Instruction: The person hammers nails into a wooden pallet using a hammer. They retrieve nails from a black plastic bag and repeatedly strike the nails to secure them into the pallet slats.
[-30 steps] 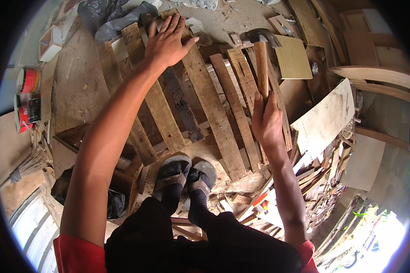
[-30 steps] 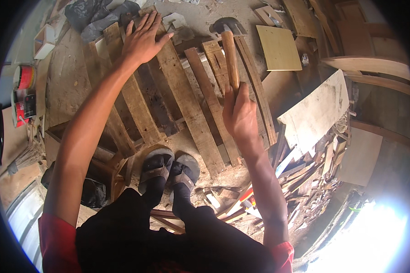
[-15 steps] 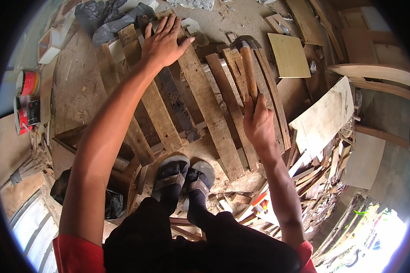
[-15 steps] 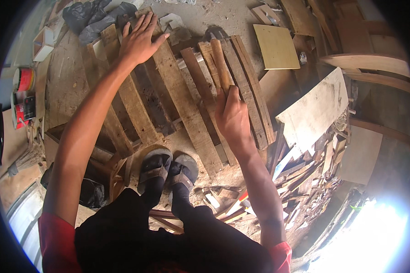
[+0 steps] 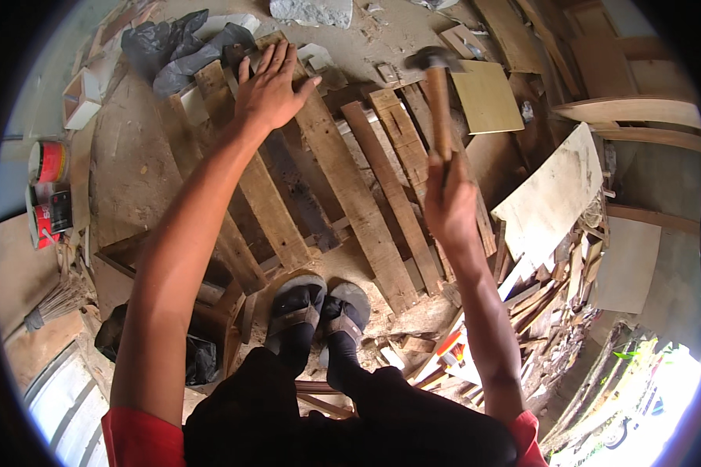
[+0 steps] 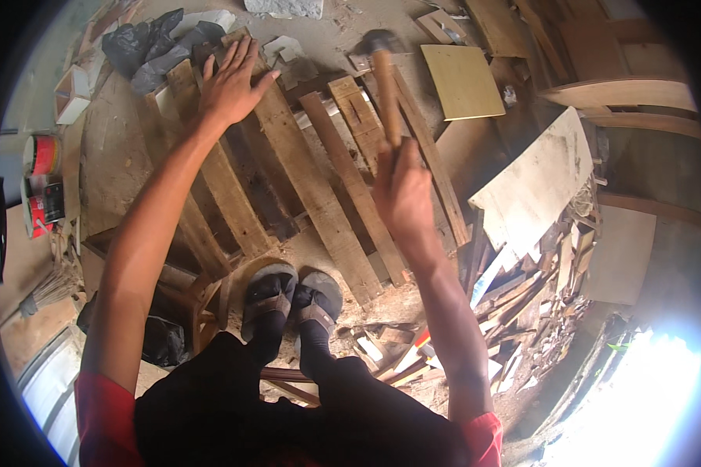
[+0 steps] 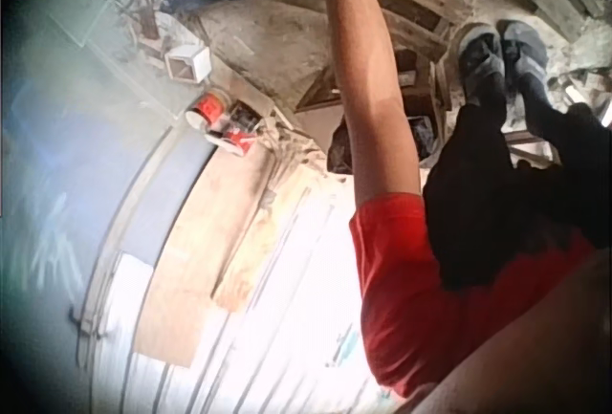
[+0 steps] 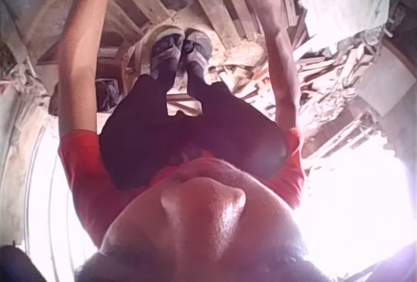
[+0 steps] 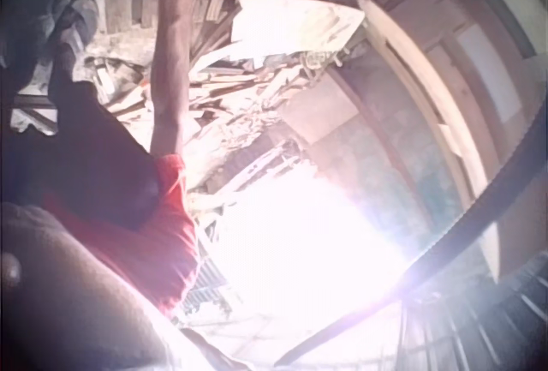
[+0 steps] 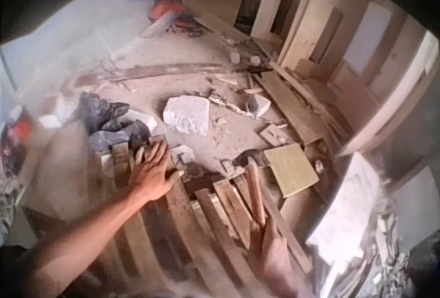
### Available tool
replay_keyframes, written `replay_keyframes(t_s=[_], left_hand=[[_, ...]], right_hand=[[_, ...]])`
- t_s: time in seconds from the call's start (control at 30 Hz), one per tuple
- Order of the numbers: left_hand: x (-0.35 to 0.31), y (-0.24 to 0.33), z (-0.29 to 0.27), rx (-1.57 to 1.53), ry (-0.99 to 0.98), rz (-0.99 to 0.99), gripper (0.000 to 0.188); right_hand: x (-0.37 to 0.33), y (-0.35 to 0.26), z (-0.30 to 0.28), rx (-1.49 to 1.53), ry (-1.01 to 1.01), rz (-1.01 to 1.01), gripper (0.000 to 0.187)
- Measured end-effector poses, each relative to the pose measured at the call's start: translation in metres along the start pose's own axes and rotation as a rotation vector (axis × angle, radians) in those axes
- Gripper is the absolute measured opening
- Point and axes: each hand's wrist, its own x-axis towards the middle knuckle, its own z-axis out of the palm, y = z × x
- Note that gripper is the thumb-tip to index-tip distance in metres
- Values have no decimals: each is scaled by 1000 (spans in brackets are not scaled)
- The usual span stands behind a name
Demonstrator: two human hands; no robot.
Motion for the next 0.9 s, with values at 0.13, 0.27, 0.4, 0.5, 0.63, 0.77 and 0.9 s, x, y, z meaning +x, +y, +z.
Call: replay_keyframes(t_s=[0.13, 0.27, 0.4, 0.5, 0.63, 0.77, 0.9], left_hand=[[4, 4, -1, -32, 34, 2, 80], [1, 2, -1, -21, 15, -4, 80], [3, 4, 0, -31, 20, -6, 80], [2, 0, 3, -21, 52, 10, 81], [5, -1, 7, -31, 82, 15, 80], [3, -1, 2, 2, 32, 1, 80], [4, 4, 1, -23, 54, 13, 80]], right_hand=[[7, 37, 0, -150, 91, -190, 21], [9, 36, -2, -105, 83, -156, 18], [17, 41, 0, -184, 47, -268, 20], [14, 31, -2, -117, 72, -235, 20], [19, 57, -9, -245, 61, -253, 25], [34, 32, -28, -130, 37, -45, 23], [21, 45, -10, 4, 182, -174, 21]])
